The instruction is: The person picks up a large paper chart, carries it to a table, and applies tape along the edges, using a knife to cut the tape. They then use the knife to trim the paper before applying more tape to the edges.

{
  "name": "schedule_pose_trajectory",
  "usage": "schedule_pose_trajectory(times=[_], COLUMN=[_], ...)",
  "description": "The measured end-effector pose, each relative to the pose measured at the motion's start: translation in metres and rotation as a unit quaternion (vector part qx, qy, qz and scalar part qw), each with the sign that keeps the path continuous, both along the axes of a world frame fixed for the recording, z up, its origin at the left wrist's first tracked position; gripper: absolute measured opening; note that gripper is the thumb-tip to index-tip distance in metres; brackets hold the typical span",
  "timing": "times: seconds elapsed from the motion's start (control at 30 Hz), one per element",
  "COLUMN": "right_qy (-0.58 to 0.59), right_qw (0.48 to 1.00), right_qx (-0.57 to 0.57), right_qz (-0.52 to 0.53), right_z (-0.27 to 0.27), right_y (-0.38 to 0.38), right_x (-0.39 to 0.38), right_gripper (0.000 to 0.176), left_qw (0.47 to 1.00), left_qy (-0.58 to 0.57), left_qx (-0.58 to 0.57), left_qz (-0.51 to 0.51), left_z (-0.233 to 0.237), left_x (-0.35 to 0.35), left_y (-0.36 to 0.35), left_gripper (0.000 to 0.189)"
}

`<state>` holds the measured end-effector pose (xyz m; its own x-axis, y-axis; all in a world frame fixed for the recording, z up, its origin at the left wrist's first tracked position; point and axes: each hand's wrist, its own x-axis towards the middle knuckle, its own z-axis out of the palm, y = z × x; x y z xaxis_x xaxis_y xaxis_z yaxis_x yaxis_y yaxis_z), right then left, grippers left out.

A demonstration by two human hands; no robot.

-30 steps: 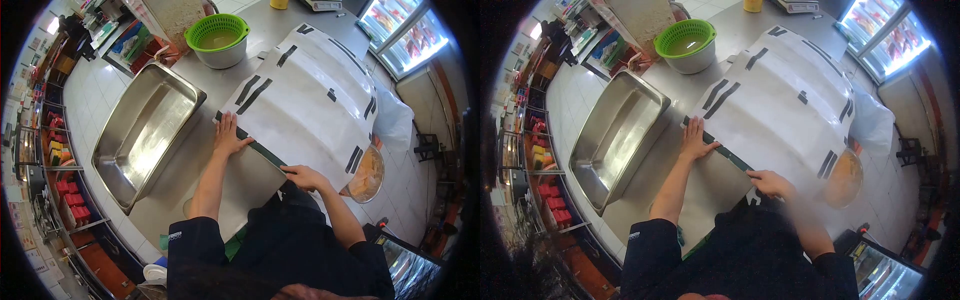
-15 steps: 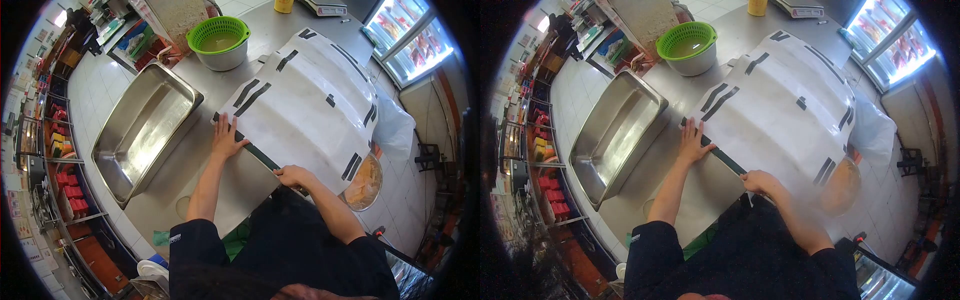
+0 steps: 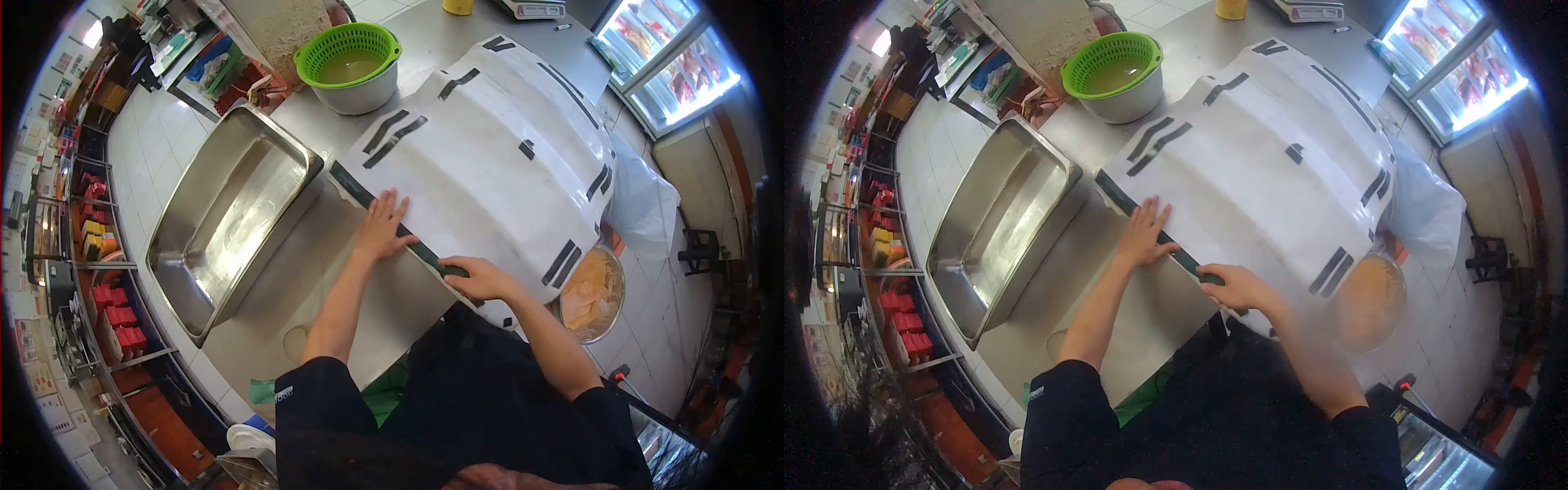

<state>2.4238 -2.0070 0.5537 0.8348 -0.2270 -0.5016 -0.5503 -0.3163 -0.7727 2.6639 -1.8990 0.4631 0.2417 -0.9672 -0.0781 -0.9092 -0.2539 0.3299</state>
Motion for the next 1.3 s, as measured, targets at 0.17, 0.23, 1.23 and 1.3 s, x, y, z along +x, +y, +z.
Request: schedule_pose_trajectory(times=[0.17, 0.23, 1.23, 1.3], right_qy=[-0.013, 0.041, 0.227, 0.214], right_qw=[0.998, 0.996, 0.97, 0.973], right_qx=[-0.048, -0.068, 0.012, 0.078], right_qz=[-0.036, -0.041, 0.08, 0.033], right_z=[0.012, 0.026, -0.01, -0.005], right_y=[0.011, 0.018, 0.012, 0.015], right_x=[0.021, 0.022, 0.021, 0.01], right_gripper=[0.045, 0.043, 0.054, 0.052], left_qw=[0.999, 0.998, 1.0, 1.0], left_qy=[0.003, 0.008, -0.014, -0.015], left_qx=[0.007, 0.015, 0.015, 0.018], left_qz=[0.053, 0.065, 0.003, 0.003], left_z=[-0.002, -0.005, -0.001, -0.003], left_x=[0.03, 0.031, -0.059, -0.057], left_y=[-0.007, -0.004, 0.008, 0.009], left_gripper=[0.09, 0.089, 0.085, 0.083])
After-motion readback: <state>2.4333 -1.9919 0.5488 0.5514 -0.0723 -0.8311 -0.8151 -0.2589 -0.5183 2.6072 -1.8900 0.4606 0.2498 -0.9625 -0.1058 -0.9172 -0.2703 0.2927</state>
